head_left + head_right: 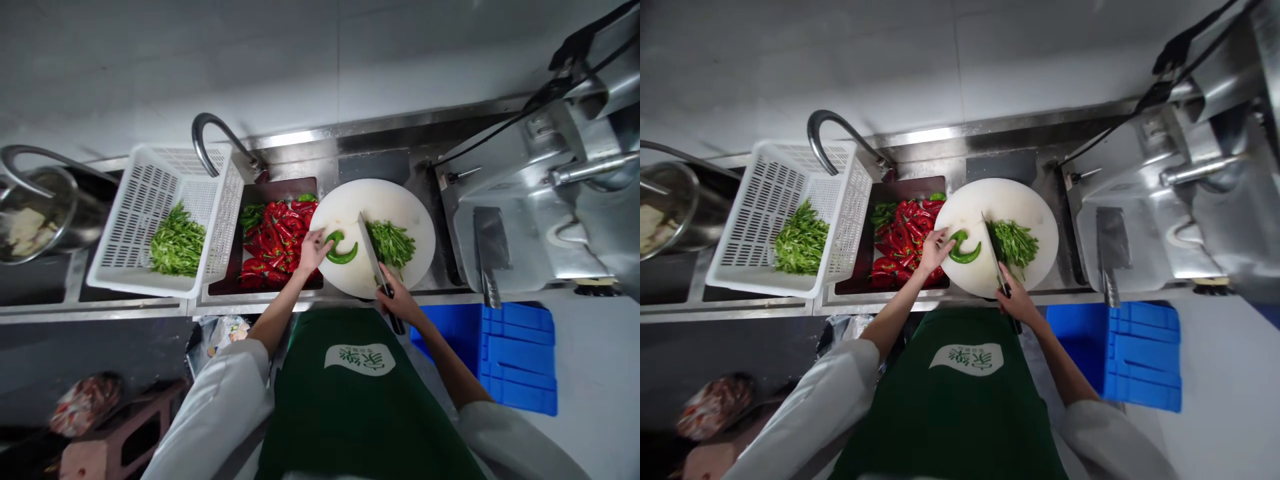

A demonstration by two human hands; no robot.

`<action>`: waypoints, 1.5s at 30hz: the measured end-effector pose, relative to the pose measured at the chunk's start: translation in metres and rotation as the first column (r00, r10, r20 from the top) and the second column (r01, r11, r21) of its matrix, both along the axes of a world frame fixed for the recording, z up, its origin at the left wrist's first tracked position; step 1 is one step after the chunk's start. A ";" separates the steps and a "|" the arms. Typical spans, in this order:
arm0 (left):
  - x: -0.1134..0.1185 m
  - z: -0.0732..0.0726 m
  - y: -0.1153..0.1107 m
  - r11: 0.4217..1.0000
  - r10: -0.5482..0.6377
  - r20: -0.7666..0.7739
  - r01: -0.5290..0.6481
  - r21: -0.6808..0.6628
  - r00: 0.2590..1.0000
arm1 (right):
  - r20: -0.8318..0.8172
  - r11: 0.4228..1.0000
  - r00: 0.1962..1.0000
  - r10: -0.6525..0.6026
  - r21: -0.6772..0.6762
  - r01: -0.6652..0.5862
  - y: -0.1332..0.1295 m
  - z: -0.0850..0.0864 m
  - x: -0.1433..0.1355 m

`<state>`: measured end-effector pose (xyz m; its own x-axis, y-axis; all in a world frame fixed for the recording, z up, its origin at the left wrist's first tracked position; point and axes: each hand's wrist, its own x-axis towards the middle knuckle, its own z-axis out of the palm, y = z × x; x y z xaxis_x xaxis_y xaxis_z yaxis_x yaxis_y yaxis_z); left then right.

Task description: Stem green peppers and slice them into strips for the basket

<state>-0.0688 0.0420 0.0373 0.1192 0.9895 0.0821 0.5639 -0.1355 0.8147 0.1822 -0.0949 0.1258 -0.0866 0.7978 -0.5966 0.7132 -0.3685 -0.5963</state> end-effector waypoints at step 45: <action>-0.087 0.004 -0.030 0.912 0.396 0.338 -0.410 -0.035 0.854 | 0.617 0.992 0.781 0.101 -0.119 -0.035 -0.039 -0.042 -0.134</action>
<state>-0.1561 0.0124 0.0410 -0.3299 0.9404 0.0827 0.2744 0.0117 0.9615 0.0480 -0.1342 0.0838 0.2765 0.7406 -0.6124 0.9418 -0.3356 0.0195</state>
